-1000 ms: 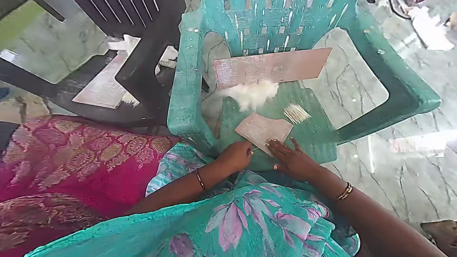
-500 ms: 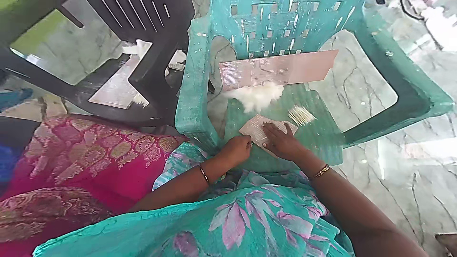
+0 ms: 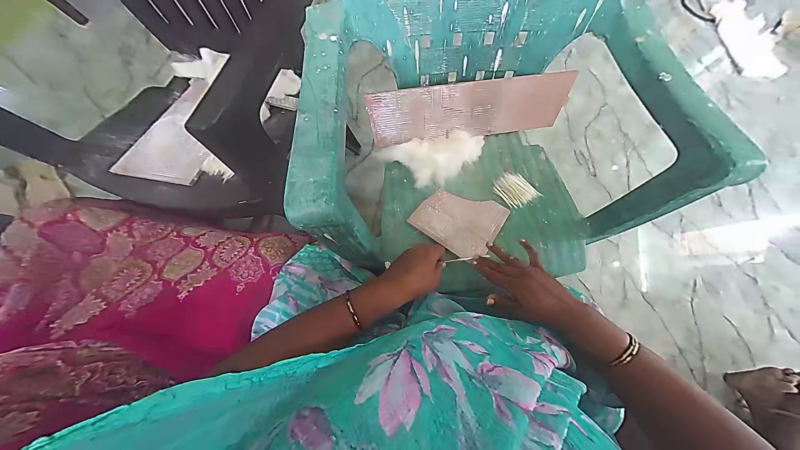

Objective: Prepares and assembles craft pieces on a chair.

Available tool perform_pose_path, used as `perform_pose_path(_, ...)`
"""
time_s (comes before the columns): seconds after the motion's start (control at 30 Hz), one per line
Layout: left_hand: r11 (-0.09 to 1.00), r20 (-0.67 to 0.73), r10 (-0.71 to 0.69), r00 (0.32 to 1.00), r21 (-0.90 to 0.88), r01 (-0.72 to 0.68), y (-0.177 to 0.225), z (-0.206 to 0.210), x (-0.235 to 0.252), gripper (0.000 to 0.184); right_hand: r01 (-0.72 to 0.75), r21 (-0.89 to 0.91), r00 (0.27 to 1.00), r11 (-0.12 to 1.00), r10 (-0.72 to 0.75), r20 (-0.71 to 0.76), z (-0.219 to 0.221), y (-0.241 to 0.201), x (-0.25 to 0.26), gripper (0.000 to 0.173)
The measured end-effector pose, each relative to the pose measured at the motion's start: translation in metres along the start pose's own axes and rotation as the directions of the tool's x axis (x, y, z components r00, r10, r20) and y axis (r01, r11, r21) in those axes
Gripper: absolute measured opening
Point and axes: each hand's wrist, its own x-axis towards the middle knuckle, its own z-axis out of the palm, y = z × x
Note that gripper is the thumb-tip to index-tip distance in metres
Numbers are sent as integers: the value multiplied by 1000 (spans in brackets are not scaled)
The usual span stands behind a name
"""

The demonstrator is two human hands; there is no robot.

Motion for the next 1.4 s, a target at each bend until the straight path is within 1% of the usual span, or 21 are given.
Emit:
perform_pose_path(0.03, 1000, -11, 15, 1000, 3, -15, 0, 1, -2, 28, 35, 11, 986, 999, -33, -165, 5, 3, -4, 51)
perform_pose_path(0.07, 1000, -25, 29, 999, 3, -29, -1, 2, -3, 28, 41, 25, 959, 999, -32, -282, 9, 5, -5, 44)
perform_pose_path(0.1, 999, -36, 41, 999, 3, -41, 0, 2, -5, 28, 22, 38, 933, 999, -7, -360, 12, 5, -5, 37)
perform_pose_path(0.17, 998, -43, 55, 998, 9, -54, 2, 2, -9, 28, -52, 31, 886, 998, 60, -460, 17, 3, -1, 31)
perform_pose_path(0.23, 997, -43, 77, 996, 11, -76, 5, 1, -13, 29, -107, 32, 853, 994, 108, -511, 20, -2, 6, 29)
perform_pose_path(0.3, 994, -54, 110, 992, 10, -110, 7, 2, -16, 29, -129, 33, 852, 991, 128, -509, 20, -7, 12, 26)
perform_pose_path(0.43, 991, -35, 133, 990, 4, -133, 15, 1, -20, 29, -108, 13, 846, 994, 99, -524, 21, -6, 13, 16)
perform_pose_path(0.53, 986, -41, 168, 985, 2, -168, 15, 0, -21, 29, -123, -23, 836, 992, 91, -541, 18, -6, 8, 14)
perform_pose_path(0.63, 986, -80, 166, 983, -12, -167, 12, -10, -23, 27, -164, -33, 801, 986, 113, -588, 9, 3, 3, 14)
perform_pose_path(0.7, 988, -131, 149, 980, -10, -151, 7, -17, -23, 25, -227, 25, 777, 974, 196, -598, -3, 12, 3, 13)
perform_pose_path(0.8, 996, -195, 83, 977, -24, -90, -3, -25, -22, 23, -383, 138, 729, 913, 390, -562, -27, 29, 17, 15)
perform_pose_path(0.83, 997, -196, 58, 979, -38, -66, -7, -25, -21, 23, -443, 166, 706, 881, 457, -541, -32, 36, 27, 18)
perform_pose_path(0.9, 997, -172, 24, 985, -63, -35, -9, -25, -19, 23, -539, 171, 664, 825, 541, -516, -36, 51, 51, 23)
perform_pose_path(0.97, 996, -140, 18, 990, -87, -31, -10, -22, -18, 24, -615, 160, 648, 772, 610, -455, -38, 64, 76, 26)
perform_pose_path(1.03, 995, -111, 22, 994, -99, -33, -9, -20, -18, 25, -665, 142, 641, 733, 658, -396, -34, 77, 95, 27)
perform_pose_path(1.1, 994, -95, 26, 995, -101, -35, -11, -20, -18, 27, -701, 151, 613, 697, 697, -371, -30, 83, 102, 29)
perform_pose_path(1.17, 993, -94, 25, 995, -108, -35, -17, -20, -17, 27, -726, 178, 575, 665, 728, -374, -32, 82, 99, 31)
perform_pose_path(1.33, 992, -85, 29, 996, -123, -40, -36, -14, -10, 30, -716, 282, 506, 639, 753, -421, -40, 88, 72, 32)
perform_pose_path(1.4, 988, -103, 59, 993, -139, -73, -42, -9, -6, 31, -688, 277, 520, 671, 721, -458, -45, 88, 70, 30)
